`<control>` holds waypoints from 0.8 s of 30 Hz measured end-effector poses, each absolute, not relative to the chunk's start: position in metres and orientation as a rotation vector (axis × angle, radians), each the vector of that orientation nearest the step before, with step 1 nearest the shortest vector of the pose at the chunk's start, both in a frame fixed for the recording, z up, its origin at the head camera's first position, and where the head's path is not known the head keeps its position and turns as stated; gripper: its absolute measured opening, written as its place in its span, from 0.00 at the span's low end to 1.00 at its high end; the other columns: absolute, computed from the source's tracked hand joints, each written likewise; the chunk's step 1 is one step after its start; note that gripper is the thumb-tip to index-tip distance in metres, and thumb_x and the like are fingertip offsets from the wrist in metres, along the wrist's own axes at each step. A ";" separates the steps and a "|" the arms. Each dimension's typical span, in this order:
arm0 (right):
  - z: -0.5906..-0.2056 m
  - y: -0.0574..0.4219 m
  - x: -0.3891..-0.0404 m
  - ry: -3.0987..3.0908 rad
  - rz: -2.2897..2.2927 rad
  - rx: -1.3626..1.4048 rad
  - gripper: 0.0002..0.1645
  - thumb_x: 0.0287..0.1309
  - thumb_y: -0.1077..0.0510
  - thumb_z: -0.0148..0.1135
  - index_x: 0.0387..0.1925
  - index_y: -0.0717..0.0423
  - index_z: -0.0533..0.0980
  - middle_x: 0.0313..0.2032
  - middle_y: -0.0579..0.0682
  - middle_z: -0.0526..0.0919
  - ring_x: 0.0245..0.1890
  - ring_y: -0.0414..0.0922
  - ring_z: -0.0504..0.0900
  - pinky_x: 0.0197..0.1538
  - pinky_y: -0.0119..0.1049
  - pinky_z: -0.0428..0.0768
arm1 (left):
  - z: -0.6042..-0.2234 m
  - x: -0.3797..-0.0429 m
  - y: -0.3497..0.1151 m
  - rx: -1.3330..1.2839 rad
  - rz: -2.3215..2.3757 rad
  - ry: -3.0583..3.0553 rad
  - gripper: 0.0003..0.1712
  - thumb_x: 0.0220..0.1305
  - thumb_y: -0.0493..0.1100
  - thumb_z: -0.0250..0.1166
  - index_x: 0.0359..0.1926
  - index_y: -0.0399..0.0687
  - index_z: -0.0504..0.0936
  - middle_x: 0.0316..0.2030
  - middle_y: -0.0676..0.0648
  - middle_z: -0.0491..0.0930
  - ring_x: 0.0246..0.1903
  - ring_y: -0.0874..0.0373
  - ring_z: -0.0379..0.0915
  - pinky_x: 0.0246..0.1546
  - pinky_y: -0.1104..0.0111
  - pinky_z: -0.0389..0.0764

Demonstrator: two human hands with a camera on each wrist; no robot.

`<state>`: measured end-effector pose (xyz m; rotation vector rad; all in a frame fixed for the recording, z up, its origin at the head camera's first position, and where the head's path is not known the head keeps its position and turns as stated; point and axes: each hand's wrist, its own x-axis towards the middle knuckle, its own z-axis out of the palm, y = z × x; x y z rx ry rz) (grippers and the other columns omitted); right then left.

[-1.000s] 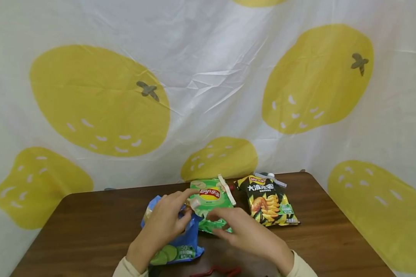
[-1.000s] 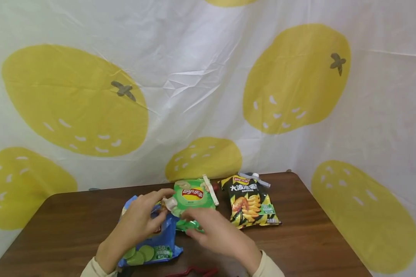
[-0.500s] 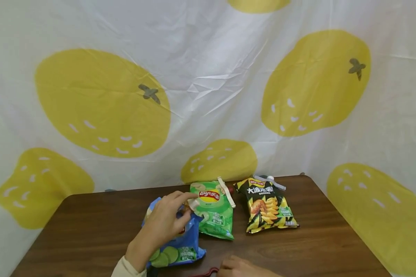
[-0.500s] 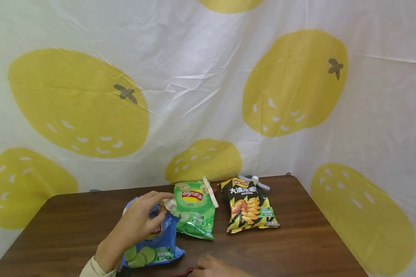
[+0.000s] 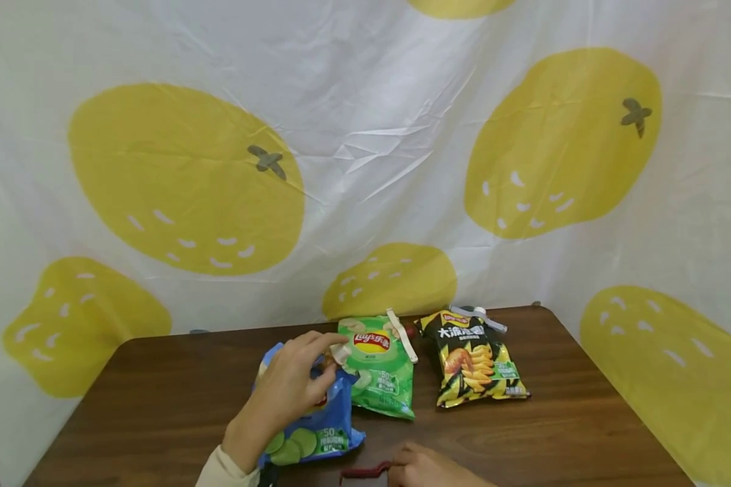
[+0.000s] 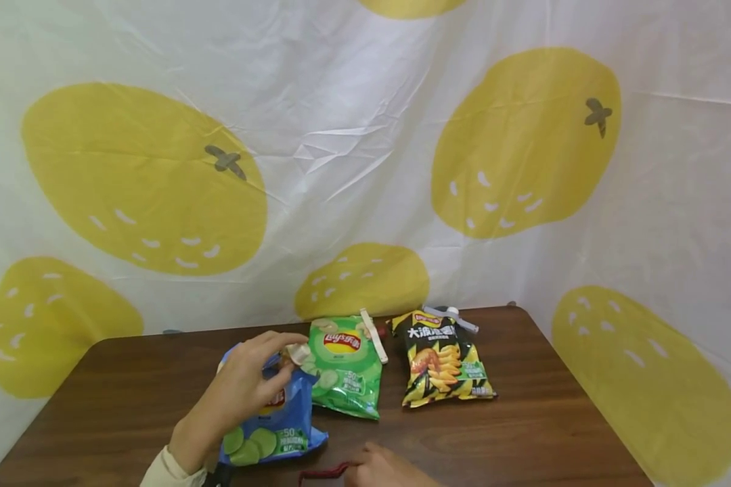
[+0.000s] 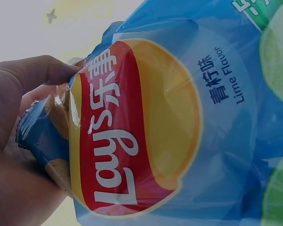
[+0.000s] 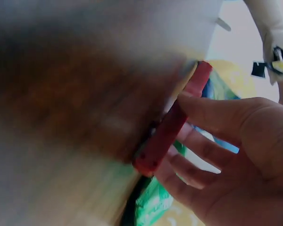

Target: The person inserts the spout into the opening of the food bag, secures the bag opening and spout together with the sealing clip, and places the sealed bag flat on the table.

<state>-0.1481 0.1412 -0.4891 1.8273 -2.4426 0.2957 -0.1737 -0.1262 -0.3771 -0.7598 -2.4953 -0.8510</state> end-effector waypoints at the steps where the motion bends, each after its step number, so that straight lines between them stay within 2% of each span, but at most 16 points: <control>1: -0.498 0.145 -0.154 -2.513 0.359 1.820 0.04 0.62 0.49 0.64 0.34 0.42 0.82 0.34 0.34 0.80 0.39 0.29 0.74 0.40 0.20 0.71 | -0.377 -0.174 -0.127 -0.760 -0.850 -2.494 0.19 0.62 0.36 0.67 0.53 0.55 0.83 0.40 0.55 0.81 0.25 0.67 0.67 0.22 0.73 0.69; 6: -0.477 0.159 -0.159 -2.796 0.781 1.691 0.09 0.70 0.46 0.58 0.42 0.42 0.81 0.40 0.32 0.80 0.41 0.27 0.74 0.40 0.24 0.76 | -0.376 -0.174 -0.129 -0.750 -0.852 -2.494 0.19 0.62 0.36 0.66 0.54 0.56 0.83 0.40 0.56 0.81 0.25 0.67 0.66 0.21 0.73 0.68; 8: -0.441 0.161 -0.149 -2.839 0.917 1.617 0.06 0.70 0.50 0.60 0.41 0.44 0.81 0.39 0.32 0.81 0.39 0.28 0.75 0.40 0.26 0.77 | -0.376 -0.175 -0.131 -0.741 -0.854 -2.498 0.20 0.63 0.36 0.66 0.54 0.56 0.83 0.42 0.55 0.82 0.25 0.68 0.67 0.23 0.72 0.69; 10: -0.427 0.168 -0.149 -2.803 1.036 1.567 0.05 0.69 0.51 0.60 0.41 0.43 0.81 0.38 0.32 0.81 0.39 0.28 0.76 0.40 0.28 0.78 | -0.376 -0.175 -0.133 -0.729 -0.867 -2.504 0.20 0.63 0.37 0.66 0.55 0.57 0.82 0.43 0.55 0.82 0.25 0.68 0.67 0.24 0.72 0.69; 15: -0.402 0.181 -0.151 -2.616 1.093 1.475 0.04 0.67 0.57 0.63 0.40 0.42 0.80 0.39 0.35 0.83 0.38 0.31 0.78 0.42 0.34 0.80 | -0.373 -0.176 -0.137 -0.686 -0.890 -2.494 0.22 0.62 0.37 0.68 0.57 0.58 0.81 0.47 0.54 0.82 0.26 0.66 0.67 0.26 0.69 0.69; 20: -0.391 0.174 -0.157 -2.578 1.033 1.341 0.05 0.66 0.56 0.64 0.41 0.40 0.80 0.38 0.32 0.83 0.36 0.31 0.80 0.40 0.34 0.80 | -0.373 -0.176 -0.140 -0.709 -0.917 -2.443 0.25 0.61 0.36 0.69 0.59 0.54 0.79 0.51 0.52 0.83 0.39 0.64 0.76 0.34 0.66 0.75; 22: -0.388 0.168 -0.160 -2.592 1.053 1.291 0.04 0.65 0.54 0.65 0.41 0.40 0.81 0.35 0.32 0.83 0.33 0.32 0.80 0.37 0.32 0.79 | -0.373 -0.176 -0.141 -0.729 -0.942 -2.415 0.26 0.60 0.36 0.70 0.59 0.51 0.79 0.51 0.52 0.83 0.43 0.64 0.78 0.36 0.66 0.78; 24: -0.383 0.161 -0.163 -2.623 1.111 1.237 0.04 0.65 0.52 0.65 0.41 0.39 0.81 0.34 0.32 0.83 0.31 0.33 0.79 0.36 0.31 0.78 | -0.372 -0.176 -0.140 -0.743 -0.975 -2.395 0.27 0.59 0.35 0.70 0.60 0.50 0.78 0.48 0.52 0.83 0.38 0.64 0.78 0.33 0.67 0.77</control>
